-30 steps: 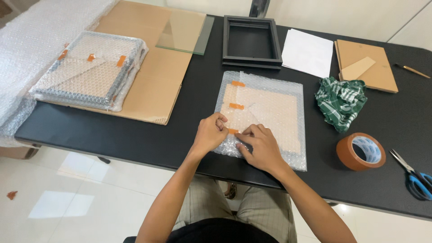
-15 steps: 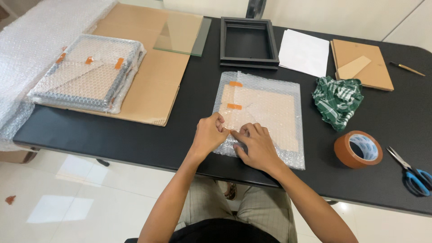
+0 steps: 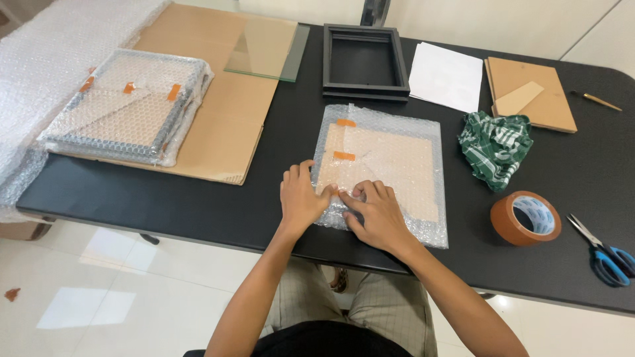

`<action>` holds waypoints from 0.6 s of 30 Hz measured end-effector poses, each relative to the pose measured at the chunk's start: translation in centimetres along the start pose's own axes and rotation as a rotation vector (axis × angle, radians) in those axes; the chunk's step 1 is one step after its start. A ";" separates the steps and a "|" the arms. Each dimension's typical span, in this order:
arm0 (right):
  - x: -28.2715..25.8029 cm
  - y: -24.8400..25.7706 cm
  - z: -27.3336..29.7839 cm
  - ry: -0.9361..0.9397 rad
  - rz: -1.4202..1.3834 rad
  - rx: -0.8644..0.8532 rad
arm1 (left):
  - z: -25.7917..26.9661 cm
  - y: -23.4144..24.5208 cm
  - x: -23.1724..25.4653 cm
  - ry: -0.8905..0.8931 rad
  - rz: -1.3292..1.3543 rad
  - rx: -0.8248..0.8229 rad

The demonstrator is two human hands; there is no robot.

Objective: The person wraps a framed artwork in bubble wrap, securing the edges and back with tape using scissors to cut the adhesive strips.

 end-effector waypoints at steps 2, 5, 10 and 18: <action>-0.1 0.2 0.0 -0.004 0.001 -0.011 | 0.0 -0.4 -0.2 -0.010 -0.004 -0.010; 0.3 0.1 0.2 -0.002 -0.027 -0.005 | 0.1 -0.8 -1.0 -0.042 0.025 -0.005; 1.0 1.1 -0.1 -0.015 -0.045 -0.038 | -0.3 -0.7 -0.5 -0.110 -0.009 0.007; 23.0 4.9 6.1 -0.871 0.128 0.106 | -7.1 -4.3 -5.0 -0.042 -0.205 -0.036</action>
Point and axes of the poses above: each hand's wrist, its own z-axis away from the middle knuckle, its own y-axis out of the back of the hand, x = y × z, the point moved 10 cm from there along -z, towards the middle knuckle, and after that the axes turned 7 degrees about x, right-handed, at the moved point
